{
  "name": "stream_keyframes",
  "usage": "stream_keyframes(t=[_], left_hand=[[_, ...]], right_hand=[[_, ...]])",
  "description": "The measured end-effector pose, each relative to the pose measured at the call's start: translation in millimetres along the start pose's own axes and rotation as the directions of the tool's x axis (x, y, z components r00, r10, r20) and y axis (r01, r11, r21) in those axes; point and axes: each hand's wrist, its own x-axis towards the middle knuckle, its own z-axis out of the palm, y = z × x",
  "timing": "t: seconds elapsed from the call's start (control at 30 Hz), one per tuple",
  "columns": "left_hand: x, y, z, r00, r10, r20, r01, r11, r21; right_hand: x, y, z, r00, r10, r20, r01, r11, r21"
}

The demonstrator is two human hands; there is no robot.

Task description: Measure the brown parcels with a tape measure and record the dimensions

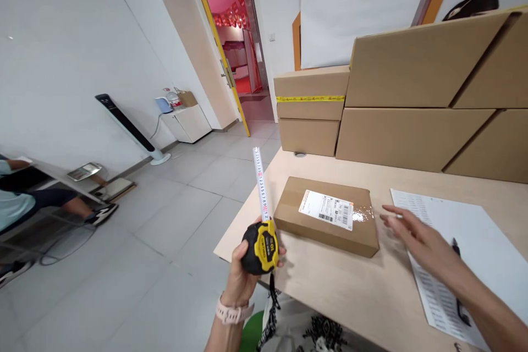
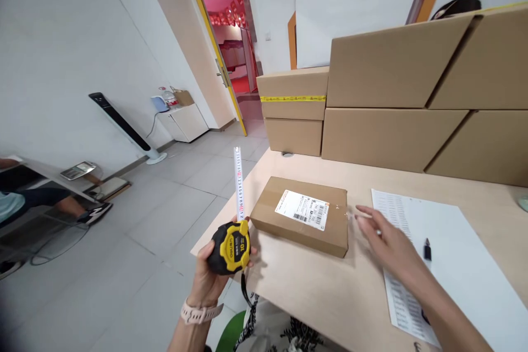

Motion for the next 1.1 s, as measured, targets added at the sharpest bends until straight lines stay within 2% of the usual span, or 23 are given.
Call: stream_keyframes(t=[0.1,0.2,0.27,0.37,0.47,0.6,0.67,0.73,0.77,0.83,0.93,1.0,1.1], left_hand=[[7.4,-3.6,-5.4,0.997,-0.069,0.036,0.070,0.997,-0.035],[9.7,6.8,0.4,0.994,-0.049,0.096,0.054,0.997,-0.060],[13.2,20.6,10.6,0.991,0.009,0.135,0.000,0.998,-0.062],[27.0,41.6,29.9,0.978,0.087,0.191,-0.080,0.996,-0.044],[48.9,53.1,45.9,0.973,0.083,0.216,-0.086,0.996,0.004],[64.7,53.3,60.0,0.978,0.074,0.195,-0.086,0.995,0.055],[56.6,50.3,65.9,0.977,0.112,0.182,-0.125,0.990,0.059],[38.5,46.1,70.8,0.973,0.142,0.181,-0.154,0.987,0.053],[27.4,43.4,72.3,0.972,0.131,0.196,-0.141,0.989,0.036],[6.2,36.9,73.3,0.957,0.026,0.288,-0.020,0.999,-0.025],[-14.1,26.2,70.8,0.871,-0.184,0.455,0.242,0.968,-0.072],[-17.9,20.5,68.2,0.841,-0.260,0.475,0.326,0.943,-0.061],[-14.2,15.0,65.3,0.845,-0.322,0.428,0.374,0.926,-0.041]], right_hand=[[-29.1,18.1,17.5,0.992,0.039,0.120,-0.054,0.990,0.131],[-43.7,3.2,17.2,0.987,-0.011,0.163,-0.018,0.985,0.173],[-40.5,-13.9,7.5,0.990,-0.056,0.126,0.038,0.990,0.136],[-18.7,-32.7,-7.3,0.994,-0.105,0.014,0.105,0.994,-0.007],[13.6,-38.7,-9.2,0.978,-0.192,-0.084,0.178,0.972,-0.151],[53.2,-37.5,1.6,0.931,-0.329,-0.155,0.321,0.944,-0.072],[67.1,-36.5,5.6,0.940,-0.308,-0.146,0.309,0.951,-0.015],[76.8,-35.2,6.3,0.959,-0.257,-0.117,0.264,0.963,0.051],[80.2,-34.6,5.2,0.965,-0.243,-0.102,0.251,0.965,0.081],[84.6,-34.7,-0.3,0.967,-0.247,-0.066,0.254,0.960,0.118],[85.7,-43.0,-14.5,0.958,-0.283,-0.051,0.288,0.947,0.145],[84.4,-55.9,-23.6,0.954,-0.290,-0.075,0.298,0.943,0.149],[84.6,-80.6,-27.8,0.942,-0.330,-0.066,0.336,0.933,0.131]])
